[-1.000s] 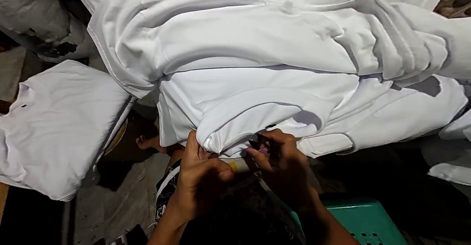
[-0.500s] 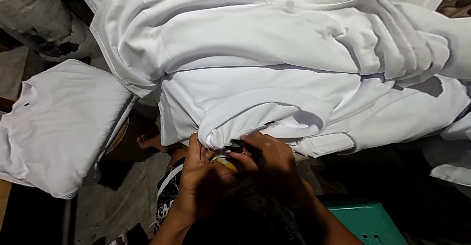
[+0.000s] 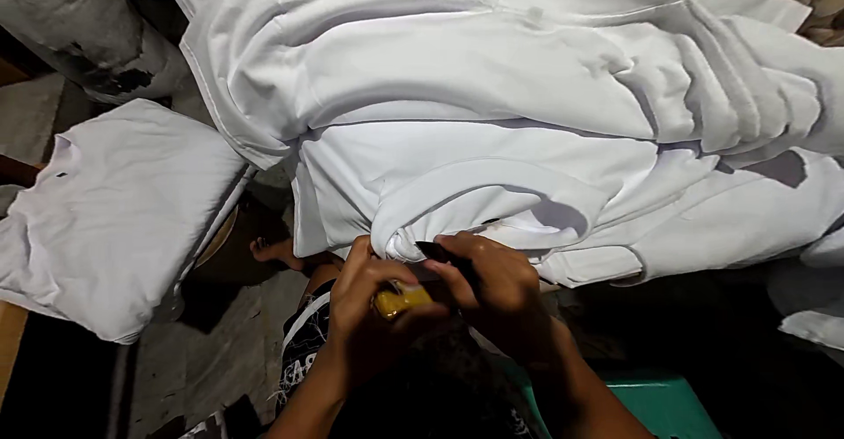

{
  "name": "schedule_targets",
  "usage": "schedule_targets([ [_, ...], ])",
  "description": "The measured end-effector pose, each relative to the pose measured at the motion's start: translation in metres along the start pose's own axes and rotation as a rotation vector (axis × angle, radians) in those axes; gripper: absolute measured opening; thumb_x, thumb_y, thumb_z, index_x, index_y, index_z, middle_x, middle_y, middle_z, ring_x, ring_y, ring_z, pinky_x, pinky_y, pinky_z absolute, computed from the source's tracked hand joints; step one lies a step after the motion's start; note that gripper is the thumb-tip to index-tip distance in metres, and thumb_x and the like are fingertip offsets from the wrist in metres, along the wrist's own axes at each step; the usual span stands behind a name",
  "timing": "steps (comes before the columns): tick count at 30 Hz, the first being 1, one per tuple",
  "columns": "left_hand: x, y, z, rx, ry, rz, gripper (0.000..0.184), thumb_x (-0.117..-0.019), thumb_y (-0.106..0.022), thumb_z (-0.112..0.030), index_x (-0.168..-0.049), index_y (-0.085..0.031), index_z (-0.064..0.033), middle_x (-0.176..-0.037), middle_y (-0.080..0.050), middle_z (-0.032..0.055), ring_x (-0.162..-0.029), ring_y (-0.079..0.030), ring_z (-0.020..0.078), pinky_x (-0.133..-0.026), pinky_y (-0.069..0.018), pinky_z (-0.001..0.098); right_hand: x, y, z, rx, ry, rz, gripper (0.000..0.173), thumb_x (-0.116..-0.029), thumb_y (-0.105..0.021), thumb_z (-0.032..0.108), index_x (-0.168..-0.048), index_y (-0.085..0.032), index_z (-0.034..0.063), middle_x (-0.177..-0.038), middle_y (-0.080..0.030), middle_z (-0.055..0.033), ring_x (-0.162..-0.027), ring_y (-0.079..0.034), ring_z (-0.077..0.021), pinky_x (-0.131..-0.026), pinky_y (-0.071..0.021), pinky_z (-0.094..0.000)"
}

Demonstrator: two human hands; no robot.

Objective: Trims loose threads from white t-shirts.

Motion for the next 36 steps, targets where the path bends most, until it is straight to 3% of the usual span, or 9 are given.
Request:
schedule_targets([
  [2,-0.005,0.005,0.006,0.011,0.028,-0.155,0.03,-0.0912,-0.074,-0.015,-0.115,-0.058,-0.0214,-0.108,-0.067,-0.0181,-0.097,-0.065,-0.0095,-0.086,-0.0566,0.0142,0.004,0.001,-0.001,0.009,-0.024,0.007,0.031,-0.1045,-0.054,0.025,-0.094,-0.065,-0.0016,-0.069,-0.062,-0.0101,-0.059,-0.055,-0.0132,-0.057,-0.0423,-0.02],
  [5,-0.01,0.01,0.007,0.072,-0.013,-0.271,0.006,-0.0955,-0.069,-0.016,-0.1,-0.07,-0.0128,-0.092,-0.072,-0.0148,-0.084,-0.067,-0.009,-0.076,-0.0571,0.0118,0.01,0.004,-0.002,0.035,-0.043,0.002,0.032,-0.1029,-0.056,0.029,-0.094,-0.064,-0.0008,-0.069,-0.061,-0.0095,-0.06,-0.054,-0.013,-0.058,-0.0421,-0.0199],
  [8,-0.009,0.009,-0.002,-0.016,-0.018,-0.178,0.022,-0.1049,-0.053,-0.034,-0.093,-0.059,-0.017,-0.089,-0.064,-0.0152,-0.086,-0.061,-0.0132,-0.075,-0.0513,0.0074,0.012,0.009,0.004,0.062,-0.001,0.007,0.032,-0.105,-0.054,0.031,-0.097,-0.063,0.0014,-0.069,-0.058,-0.0091,-0.06,-0.053,-0.0165,-0.057,-0.0406,-0.0237],
  [10,-0.005,0.007,-0.01,-0.063,-0.069,-0.03,0.028,-0.1079,-0.047,-0.034,-0.094,-0.055,-0.0107,-0.096,-0.06,-0.0043,-0.095,-0.059,-0.0073,-0.083,-0.049,0.0098,0.01,0.007,0.01,0.066,0.041,0.026,0.032,-0.1085,-0.048,0.032,-0.101,-0.06,0.0029,-0.07,-0.056,-0.0084,-0.061,-0.052,-0.0182,-0.057,-0.0413,-0.0253],
  [23,-0.002,0.001,-0.01,-0.186,-0.061,0.041,0.036,-0.105,-0.052,-0.036,-0.088,-0.059,-0.0052,-0.099,-0.057,0.0032,-0.093,-0.056,-0.0072,-0.085,-0.0466,0.0069,0.0,0.005,0.014,0.061,-0.109,-0.104,0.028,-0.1021,-0.058,0.022,-0.091,-0.066,-0.002,-0.068,-0.062,-0.0094,-0.058,-0.055,-0.01,-0.057,-0.0424,-0.017],
  [26,0.002,0.002,-0.022,-0.27,-0.118,0.02,0.03,-0.1037,-0.057,-0.027,-0.088,-0.065,-0.0031,-0.092,-0.06,0.0075,-0.087,-0.059,-0.001,-0.081,-0.0476,0.0081,0.003,-0.002,0.002,-0.37,-0.245,-0.006,0.031,-0.0997,-0.06,0.022,-0.11,-0.066,-0.0061,-0.09,-0.068,-0.0066,-0.073,-0.055,0.0062,-0.068,-0.0446,-0.0058],
  [30,0.013,0.018,-0.051,-0.08,-0.104,0.032,0.025,-0.1089,-0.048,-0.029,-0.094,-0.058,-0.0115,-0.089,-0.058,-0.0032,-0.081,-0.061,-0.0033,-0.073,-0.0515,0.0106,0.01,-0.016,0.002,-1.184,-0.339,0.311,0.059,-0.1081,-0.045,0.042,-0.143,-0.054,-0.0043,-0.105,-0.07,0.0091,-0.076,-0.052,0.0153,-0.067,-0.045,-0.0058],
  [33,0.015,0.024,-0.032,-0.077,-0.004,0.017,0.042,-0.111,-0.036,-0.038,-0.095,-0.061,-0.0077,-0.096,-0.065,-0.0011,-0.094,-0.063,-0.002,-0.082,-0.0514,0.0138,0.011,-0.011,0.005,-1.403,-0.41,0.306,0.06,-0.1046,-0.05,0.045,-0.151,-0.045,0.0069,-0.118,-0.069,0.0143,-0.084,-0.055,0.0149,-0.072,-0.0455,-0.0053],
  [36,0.012,0.024,-0.006,0.004,0.158,-0.062,0.044,-0.1079,-0.045,-0.039,-0.108,-0.069,-0.001,-0.108,-0.071,-0.0041,-0.102,-0.064,-0.0043,-0.089,-0.0545,0.0168,0.011,-0.012,0.013,-1.424,-0.337,0.352,0.06,-0.1034,-0.052,0.041,-0.154,-0.035,0.0125,-0.128,-0.066,0.0124,-0.096,-0.059,0.0111,-0.079,-0.0471,-0.0069],
])
Point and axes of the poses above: each hand's wrist, its own x-axis away from the middle knuckle, its own y-axis out of the back of the hand, z = x × y, the point moved 8 cm from there along -x, towards the middle knuckle
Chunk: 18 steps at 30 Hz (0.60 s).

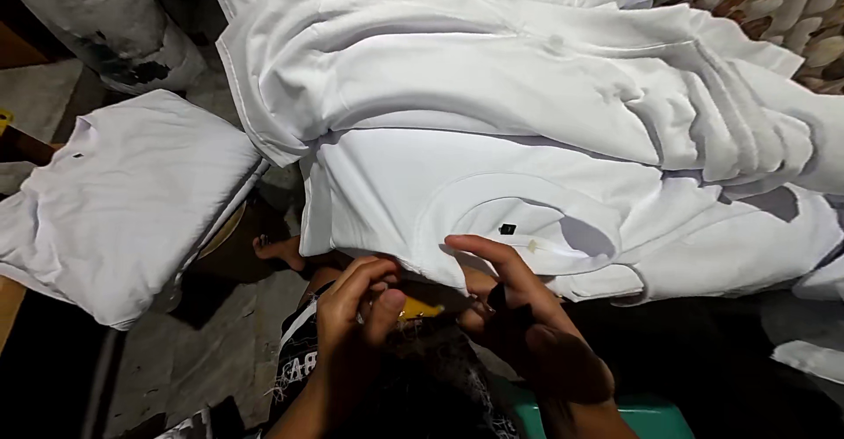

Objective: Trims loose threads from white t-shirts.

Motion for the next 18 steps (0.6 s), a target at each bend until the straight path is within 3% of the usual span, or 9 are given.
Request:
schedule_targets([
  [2,-0.005,-0.008,0.006,0.16,0.122,-0.013,0.038,-0.1032,-0.054,-0.039,-0.108,-0.07,-0.0051,-0.104,-0.072,-0.0121,-0.101,-0.064,-0.0071,-0.091,-0.0545,0.0175,0.001,-0.003,-0.001,0.036,0.004,0.038,0.061,-0.1025,-0.051,0.046,-0.152,-0.038,0.013,-0.128,-0.063,0.0132,-0.089,-0.055,0.0131,-0.072,-0.0436,-0.0046],
  [4,-0.007,-0.021,0.011,0.328,0.198,0.001,0.02,-0.0978,-0.064,-0.03,-0.102,-0.07,-0.0123,-0.096,-0.072,-0.0175,-0.091,-0.066,-0.0087,-0.083,-0.0559,0.0156,0.004,-0.004,0.0,0.112,0.016,0.07,0.061,-0.1027,-0.048,0.053,-0.15,-0.046,0.0145,-0.134,-0.059,0.0129,-0.093,-0.054,0.0142,-0.074,-0.0438,-0.004],
  [7,-0.005,-0.031,0.006,0.272,0.051,0.051,0.016,-0.0984,-0.063,-0.018,-0.089,-0.068,-0.0063,-0.079,-0.069,-0.0103,-0.077,-0.063,-0.0089,-0.072,-0.0534,0.011,0.005,-0.005,0.009,0.184,0.049,0.1,0.063,-0.1045,-0.045,0.053,-0.149,-0.049,0.008,-0.142,-0.053,0.0019,-0.107,-0.053,0.0103,-0.086,-0.0444,-0.0064],
  [9,-0.011,-0.029,0.005,0.123,-0.019,0.13,0.026,-0.1025,-0.059,-0.022,-0.089,-0.066,-0.0013,-0.08,-0.068,-0.0026,-0.08,-0.062,-0.0063,-0.078,-0.0498,0.0123,-0.005,-0.001,0.025,0.225,0.097,0.077,0.062,-0.1047,-0.048,0.048,-0.149,-0.049,0.0052,-0.136,-0.055,0.0007,-0.101,-0.052,0.0123,-0.083,-0.0439,-0.0047],
  [11,-0.036,-0.013,0.025,0.126,0.158,0.018,0.014,-0.0956,-0.056,-0.004,-0.092,-0.067,0.0035,-0.085,-0.072,-0.0057,-0.085,-0.066,-0.007,-0.081,-0.0545,0.0151,-0.024,0.004,0.048,0.33,0.144,0.039,0.059,-0.1024,-0.053,0.047,-0.146,-0.052,0.0076,-0.131,-0.06,0.0051,-0.096,-0.052,0.0147,-0.083,-0.0423,-0.0038],
  [13,-0.078,0.021,0.055,0.189,0.343,-0.261,0.017,-0.0991,-0.043,0.003,-0.102,-0.06,0.0,-0.087,-0.069,-0.0067,-0.084,-0.067,-0.001,-0.08,-0.0578,0.0231,-0.053,0.014,0.077,0.454,0.208,-0.05,0.054,-0.1001,-0.057,0.048,-0.139,-0.059,0.0117,-0.107,-0.064,0.0143,-0.072,-0.046,0.0171,-0.062,-0.038,-0.0027],
  [14,-0.102,0.04,0.063,0.198,0.323,-0.387,0.019,-0.1024,-0.041,0.001,-0.111,-0.058,0.0018,-0.095,-0.069,-0.0027,-0.089,-0.066,0.0028,-0.083,-0.0574,0.0267,-0.071,0.021,0.092,0.531,0.258,-0.066,0.052,-0.0996,-0.058,0.041,-0.139,-0.059,0.0084,-0.109,-0.065,0.0147,-0.068,-0.045,0.0166,-0.058,-0.0378,-0.0034],
  [16,-0.155,0.06,0.062,0.022,0.21,-0.441,0.035,-0.1066,-0.044,-0.01,-0.135,-0.048,0.0088,-0.129,-0.059,0.01,-0.117,-0.057,0.0077,-0.101,-0.0478,0.0287,-0.112,0.043,0.121,0.779,0.436,-0.125,0.048,-0.0952,-0.059,0.019,-0.136,-0.055,-0.0062,-0.114,-0.066,0.0064,-0.067,-0.047,0.0137,-0.055,-0.0397,-0.006],
  [18,-0.199,0.061,0.068,-0.273,0.126,-0.367,0.051,-0.1068,-0.048,-0.025,-0.14,-0.048,0.0134,-0.142,-0.054,0.0265,-0.136,-0.05,0.0243,-0.115,-0.0369,0.0391,-0.152,0.082,0.132,1.17,0.513,-0.244,0.049,-0.0939,-0.058,0.014,-0.137,-0.056,-0.0095,-0.122,-0.063,-0.0112,-0.084,-0.056,-0.0001,-0.07,-0.0473,-0.0155],
])
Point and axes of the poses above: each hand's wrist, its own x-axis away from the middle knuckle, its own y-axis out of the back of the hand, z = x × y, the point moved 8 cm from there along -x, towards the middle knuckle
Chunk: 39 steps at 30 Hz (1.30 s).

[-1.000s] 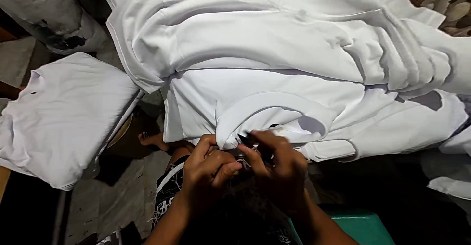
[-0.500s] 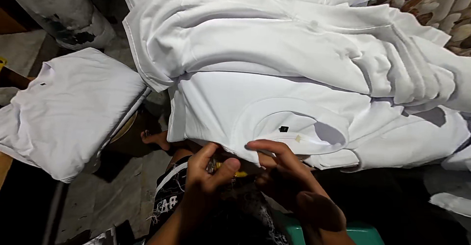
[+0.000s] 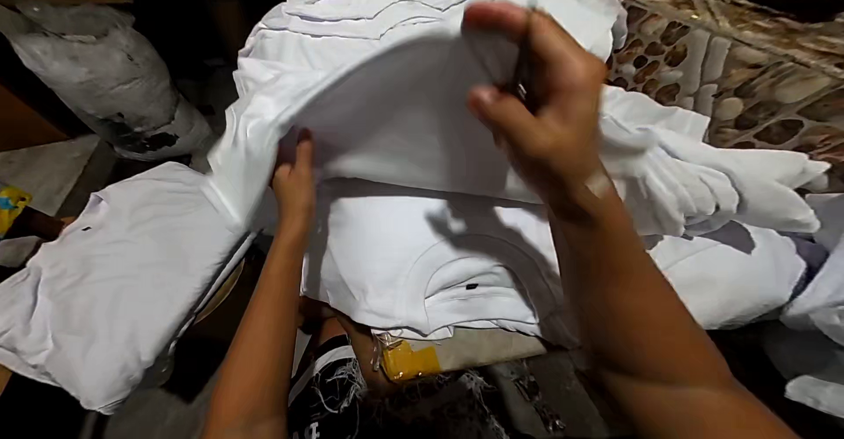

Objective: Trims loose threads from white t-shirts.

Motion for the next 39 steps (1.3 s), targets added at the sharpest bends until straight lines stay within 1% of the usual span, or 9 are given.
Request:
schedule_targets([
  [5,-0.021,-0.039,0.08,-0.456,0.06,0.16,0.078,-0.1041,-0.042,-0.056,-0.162,-0.027,-0.0052,-0.166,-0.015,0.0302,-0.153,-0.007,0.0533,-0.112,-0.0016,0.0801,0.021,-0.042,-0.171,0.168,-0.589,0.245,0.041,-0.1014,-0.058,0.013,-0.139,-0.058,-0.0027,-0.131,-0.061,-0.0278,-0.116,-0.062,-0.0383,-0.1,-0.0458,-0.0548],
  [8,0.006,-0.036,0.064,-0.406,0.105,0.233,0.071,-0.1062,-0.049,-0.039,-0.154,-0.031,0.0104,-0.157,-0.026,0.0384,-0.146,-0.024,0.0541,-0.115,-0.0208,0.0691,0.026,-0.043,-0.178,0.106,-0.625,0.193,0.037,-0.1015,-0.057,0.015,-0.134,-0.061,-0.0021,-0.125,-0.063,-0.0246,-0.102,-0.065,-0.0299,-0.092,-0.0503,-0.0465],
  [11,0.087,-0.029,-0.004,-0.437,-0.13,0.407,0.053,-0.1025,-0.059,-0.028,-0.138,-0.046,0.0088,-0.119,-0.059,0.0282,-0.101,-0.063,0.0369,-0.084,-0.0541,0.0495,0.029,-0.025,-0.162,0.171,-0.479,-0.037,0.034,-0.0996,-0.054,0.014,-0.127,-0.064,-0.0035,-0.116,-0.066,-0.0203,-0.093,-0.065,-0.0191,-0.082,-0.0521,-0.0339],
  [13,0.15,-0.035,-0.04,-0.522,-0.361,0.439,0.051,-0.0918,-0.067,-0.043,-0.105,-0.065,0.0062,-0.068,-0.063,0.0105,-0.055,-0.061,0.0223,-0.048,-0.0493,0.0397,0.04,-0.009,-0.135,0.174,-0.284,-0.246,0.029,-0.0992,-0.052,0.01,-0.117,-0.066,-0.0072,-0.106,-0.066,-0.0149,-0.086,-0.061,-0.0105,-0.076,-0.0495,-0.0245],
  [16,0.202,-0.042,-0.047,-0.776,-0.414,0.453,0.04,-0.0897,-0.059,-0.043,-0.08,-0.068,-0.0049,-0.057,-0.056,0.0062,-0.042,-0.057,0.0218,-0.036,-0.0388,0.0374,0.082,-0.009,-0.07,-0.026,-0.232,-0.238,0.019,-0.104,-0.046,0.005,-0.109,-0.059,-0.0062,-0.094,-0.064,0.0008,-0.071,-0.054,0.0056,-0.062,-0.0458,-0.0138],
  [21,0.186,0.003,-0.037,-0.039,-0.247,0.137,0.017,-0.0986,-0.054,-0.009,-0.089,-0.065,-0.0008,-0.068,-0.064,-0.0016,-0.06,-0.061,-0.0014,-0.059,-0.0509,0.0141,0.196,-0.028,-0.005,0.082,-0.249,0.045,0.017,-0.0944,-0.061,0.011,-0.095,-0.071,-0.0031,-0.076,-0.064,-0.0103,-0.066,-0.057,-0.0059,-0.062,-0.0467,-0.0143],
  [27,0.196,-0.036,-0.008,1.079,0.441,0.237,0.026,-0.108,-0.045,-0.023,-0.101,-0.07,-0.0221,-0.094,-0.074,-0.0067,-0.092,-0.071,0.0039,-0.087,-0.0587,0.0256,0.223,-0.028,0.001,0.089,-0.362,0.004,0.025,-0.0945,-0.064,0.017,-0.103,-0.075,-0.0029,-0.077,-0.062,-0.0092,-0.069,-0.052,0.0004,-0.065,-0.0406,-0.0077],
  [34,0.204,-0.01,-0.04,0.597,-0.023,0.467,0.03,-0.093,-0.072,-0.023,-0.119,-0.058,-0.0273,-0.113,-0.067,-0.0191,-0.106,-0.064,-0.0059,-0.094,-0.0535,0.0175,0.198,-0.049,0.033,-0.181,-0.304,-0.059,0.026,-0.0915,-0.072,0.018,-0.104,-0.074,-0.0044,-0.076,-0.057,-0.004,-0.068,-0.047,0.0074,-0.064,-0.0367,-0.0025],
  [39,0.206,-0.008,-0.049,0.083,-0.318,0.355,0.017,-0.0861,-0.076,-0.011,-0.102,-0.07,-0.007,-0.1,-0.057,0.0048,-0.091,-0.06,-0.0049,-0.08,-0.0533,0.009,0.199,-0.046,0.067,-0.038,-0.088,0.001,0.012,-0.1045,-0.055,0.017,-0.099,-0.06,0.0076,-0.073,-0.048,-0.0051,-0.061,-0.047,-0.0095,-0.057,-0.0392,-0.0157],
])
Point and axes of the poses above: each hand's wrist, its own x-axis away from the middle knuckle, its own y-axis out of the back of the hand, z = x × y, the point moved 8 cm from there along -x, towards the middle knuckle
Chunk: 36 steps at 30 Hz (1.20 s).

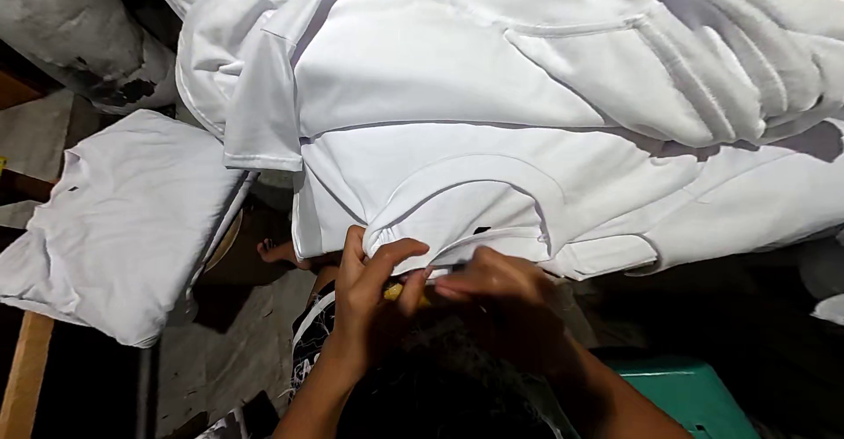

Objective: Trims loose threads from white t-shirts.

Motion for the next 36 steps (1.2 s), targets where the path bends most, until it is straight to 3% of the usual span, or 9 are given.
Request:
schedule_targets([
  [3,-0.003,0.002,0.001,0.09,-0.024,-0.027,0.005,-0.0912,-0.075,-0.017,-0.094,-0.075,-0.013,-0.098,-0.058,-0.0017,-0.091,-0.056,-0.0073,-0.081,-0.0486,0.0065,0.011,0.006,0.001,0.046,-0.016,0.048,0.007,-0.1024,-0.056,0.017,-0.103,-0.058,0.0102,-0.075,-0.048,-0.0039,-0.061,-0.046,-0.0098,-0.056,-0.0384,-0.0168],
  [6,-0.001,0.002,0.001,0.273,0.001,0.028,0.006,-0.0959,-0.071,-0.027,-0.095,-0.073,-0.0208,-0.109,-0.059,-0.0118,-0.106,-0.053,-0.0102,-0.092,-0.0437,0.0075,0.017,0.012,-0.023,0.147,-0.165,0.09,0.032,-0.1009,-0.062,0.037,-0.107,-0.054,0.0066,-0.081,-0.058,-0.0064,-0.066,-0.054,-0.0076,-0.06,-0.0448,-0.0162],
  [10,0.004,0.0,-0.004,0.348,-0.006,0.056,0.005,-0.0972,-0.07,-0.023,-0.101,-0.073,-0.0227,-0.123,-0.057,-0.0107,-0.114,-0.052,-0.0075,-0.098,-0.0446,0.0118,0.009,0.001,-0.02,0.265,-0.115,0.112,0.032,-0.1048,-0.052,0.035,-0.099,-0.061,0.0048,-0.075,-0.062,-0.0088,-0.063,-0.056,-0.0145,-0.057,-0.0437,-0.0235],
  [17,0.007,0.004,-0.002,0.371,0.019,0.021,0.018,-0.102,-0.06,-0.035,-0.094,-0.065,-0.0195,-0.108,-0.057,-0.0114,-0.105,-0.054,-0.0081,-0.09,-0.0461,0.0097,0.0,-0.006,-0.011,0.198,-0.066,0.046,0.031,-0.1076,-0.049,0.03,-0.101,-0.058,0.0013,-0.073,-0.06,-0.008,-0.061,-0.053,-0.0078,-0.06,-0.0423,-0.0144],
  [19,0.008,0.003,0.0,0.464,0.042,0.008,0.013,-0.0993,-0.065,-0.035,-0.102,-0.066,-0.0221,-0.112,-0.059,-0.0139,-0.107,-0.056,-0.0073,-0.091,-0.0491,0.0117,0.0,-0.005,-0.01,0.207,-0.067,0.047,0.031,-0.108,-0.048,0.028,-0.1,-0.061,0.0012,-0.074,-0.064,-0.0087,-0.062,-0.056,-0.008,-0.061,-0.0438,-0.0148],
  [22,0.005,0.003,0.006,0.554,0.097,-0.044,0.035,-0.0928,-0.075,-0.024,-0.124,-0.06,-0.0288,-0.119,-0.064,-0.0173,-0.105,-0.066,-0.0039,-0.089,-0.0583,0.019,0.002,-0.003,-0.011,0.224,-0.075,0.045,0.033,-0.108,-0.048,0.029,-0.097,-0.062,0.0014,-0.07,-0.062,-0.0078,-0.058,-0.054,-0.0087,-0.057,-0.0415,-0.0167],
  [25,0.001,0.01,0.013,0.587,0.152,-0.157,0.016,-0.0937,-0.072,-0.017,-0.108,-0.075,-0.0221,-0.101,-0.073,-0.0152,-0.089,-0.068,-0.0052,-0.078,-0.0581,0.0144,0.004,-0.001,-0.009,0.213,-0.096,0.023,0.032,-0.1054,-0.053,0.031,-0.099,-0.06,0.0009,-0.068,-0.057,-0.0072,-0.057,-0.05,-0.0078,-0.056,-0.0402,-0.015],
  [29,0.003,0.012,0.006,0.498,0.113,-0.046,0.014,-0.1021,-0.059,-0.033,-0.097,-0.066,-0.0227,-0.098,-0.064,-0.0185,-0.092,-0.06,-0.0115,-0.078,-0.0497,0.0077,0.003,-0.003,0.008,0.332,-0.051,0.034,0.031,-0.1089,-0.047,0.033,-0.101,-0.056,0.0049,-0.069,-0.052,-0.0071,-0.056,-0.049,-0.0169,-0.051,-0.0393,-0.0245],
  [36,0.01,0.011,-0.006,0.199,-0.005,0.028,0.022,-0.104,-0.057,-0.03,-0.094,-0.058,-0.0096,-0.098,-0.059,-0.0041,-0.096,-0.059,-0.0071,-0.085,-0.0503,0.0093,-0.01,-0.01,0.022,0.485,0.004,0.022,0.031,-0.1105,-0.043,0.025,-0.096,-0.061,0.0042,-0.066,-0.055,-0.0076,-0.051,-0.048,-0.0186,-0.048,-0.035,-0.0284],
])
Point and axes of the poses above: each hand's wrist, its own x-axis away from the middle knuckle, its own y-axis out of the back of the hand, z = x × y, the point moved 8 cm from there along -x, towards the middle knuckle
